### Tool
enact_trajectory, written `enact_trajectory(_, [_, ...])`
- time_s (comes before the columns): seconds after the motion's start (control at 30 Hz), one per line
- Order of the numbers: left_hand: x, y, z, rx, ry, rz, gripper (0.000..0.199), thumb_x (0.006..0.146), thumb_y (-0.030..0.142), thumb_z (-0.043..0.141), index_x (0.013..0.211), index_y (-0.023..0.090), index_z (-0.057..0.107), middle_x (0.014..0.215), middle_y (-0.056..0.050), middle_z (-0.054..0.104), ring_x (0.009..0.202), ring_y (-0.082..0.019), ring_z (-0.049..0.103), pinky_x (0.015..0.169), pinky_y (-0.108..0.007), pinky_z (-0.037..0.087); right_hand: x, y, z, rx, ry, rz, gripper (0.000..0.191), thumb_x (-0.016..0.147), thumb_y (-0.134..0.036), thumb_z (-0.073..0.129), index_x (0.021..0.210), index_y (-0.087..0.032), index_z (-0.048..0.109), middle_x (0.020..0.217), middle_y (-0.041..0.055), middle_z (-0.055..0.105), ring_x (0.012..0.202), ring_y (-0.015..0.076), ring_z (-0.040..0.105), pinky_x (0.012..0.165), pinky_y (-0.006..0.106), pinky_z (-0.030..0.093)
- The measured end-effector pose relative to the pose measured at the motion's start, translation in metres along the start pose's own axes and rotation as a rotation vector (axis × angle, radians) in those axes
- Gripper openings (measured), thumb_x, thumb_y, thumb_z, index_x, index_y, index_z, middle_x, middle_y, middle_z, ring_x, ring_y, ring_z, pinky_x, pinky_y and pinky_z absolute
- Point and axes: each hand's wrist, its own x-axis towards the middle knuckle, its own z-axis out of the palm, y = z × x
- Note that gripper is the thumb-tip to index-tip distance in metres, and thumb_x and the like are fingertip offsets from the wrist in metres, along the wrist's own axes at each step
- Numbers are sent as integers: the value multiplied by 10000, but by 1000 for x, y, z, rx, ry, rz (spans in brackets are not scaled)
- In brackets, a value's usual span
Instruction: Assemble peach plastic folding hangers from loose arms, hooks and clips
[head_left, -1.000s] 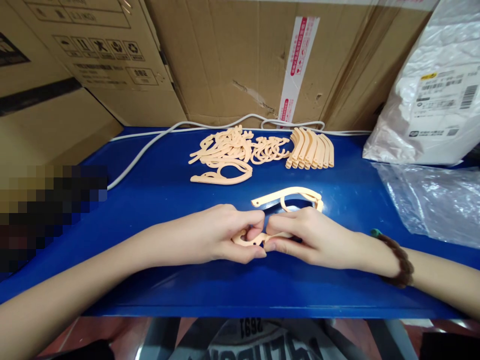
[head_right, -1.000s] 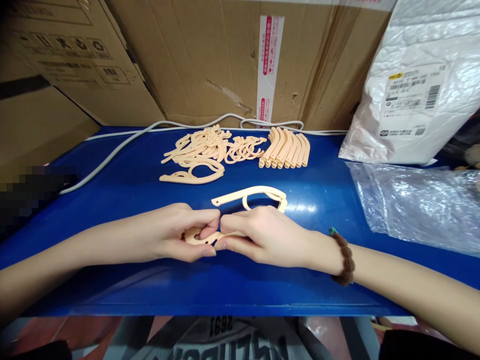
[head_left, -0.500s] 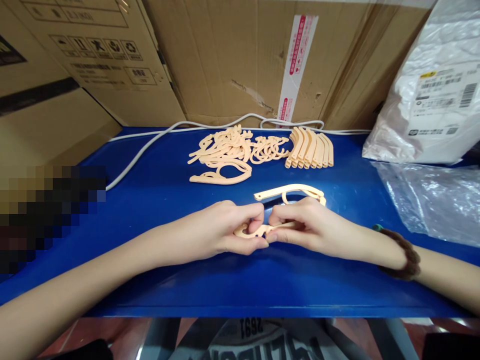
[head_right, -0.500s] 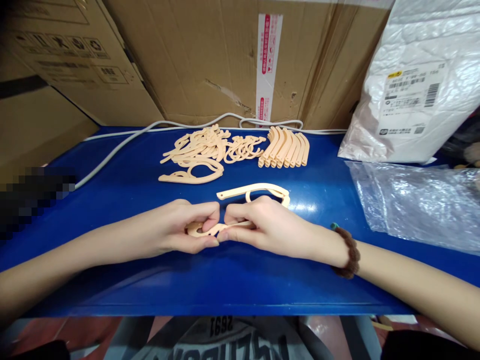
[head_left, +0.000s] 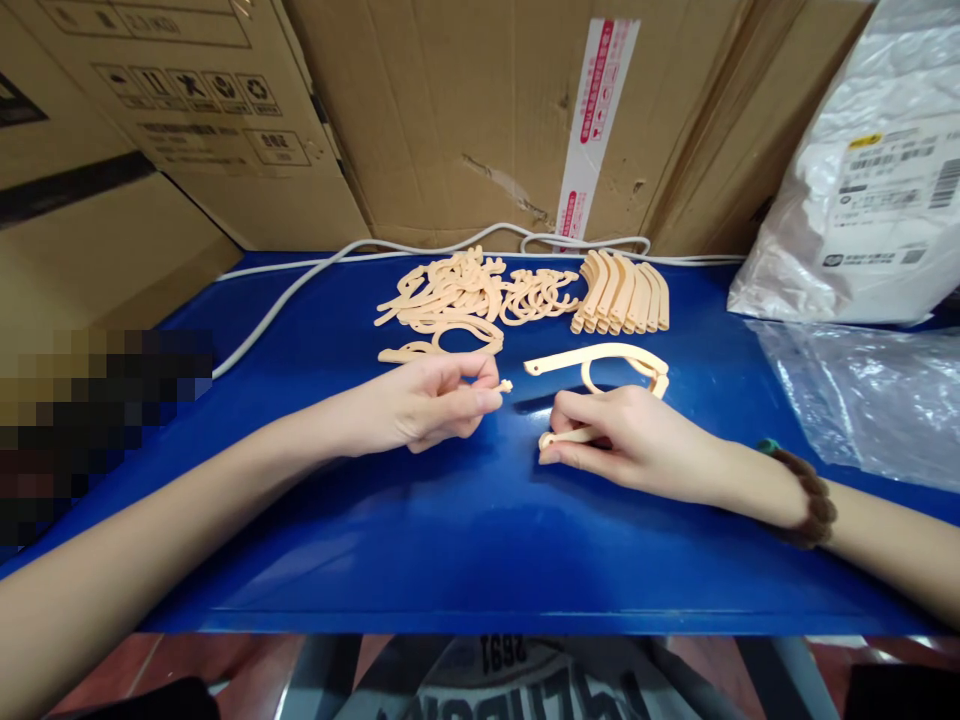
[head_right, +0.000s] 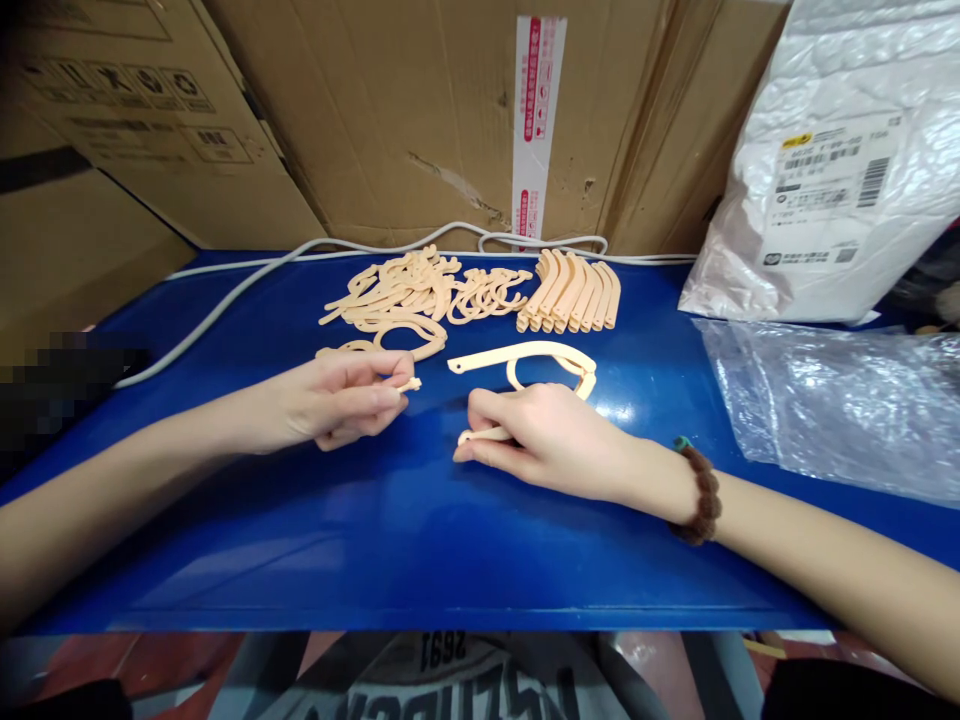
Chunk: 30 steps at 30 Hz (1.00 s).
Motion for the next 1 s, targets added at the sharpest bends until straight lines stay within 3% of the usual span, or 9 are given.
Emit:
enact_trajectory(0.17, [3,-4,2,-60,23,-17,267,983,417,422,810,229,343,591,85,298,437,-49,225,379,-155,192,-2,0,3,-21,40,-27,256,984,-391,540,827,-192,508,694,-14,647,551,102,554,548,229,325])
enact_trajectory(0.27, [4,-5,6,24,119,29,229,964,421,444,863,237,352,577,96,302,429,-57,230,393,-166,199,-3,0,5,-29,66,-52,252,991,-388,532,836,-195,487,685,-24,648,539,95,556,550,224,336])
enact_trajectory(0.4, [1,-7,17,558,420,206,257,892,374,588,1023,229,422,571,110,370,453,-75,374,483,-185,301,-5,-4,9,-93,77,-110,248,998,-404,516,863,-198,496,699,-24,659,546,97,583,536,223,340])
enact_trajectory(0.5, [-3,-9,23,897,545,279,222,933,371,535,1072,217,456,652,74,511,498,-92,488,514,-193,321,-7,-8,12,-180,80,-136,251,1008,-418,487,886,-199,501,737,-5,683,555,111,606,519,231,340])
enact_trajectory(0.77, [-2,-14,23,1046,528,333,248,981,421,492,1099,208,537,684,51,620,537,-111,598,502,-190,337,-7,-10,13,-184,61,-141,235,1016,-405,470,902,-200,487,742,-9,685,541,101,598,522,220,365])
enact_trajectory(1.0, [-2,-18,27,1178,564,468,226,1021,364,436,1009,201,593,582,64,589,439,-96,517,471,-205,292,-7,-8,14,-225,54,-233,232,1026,-351,463,1001,-173,608,889,17,729,732,113,676,604,218,435])
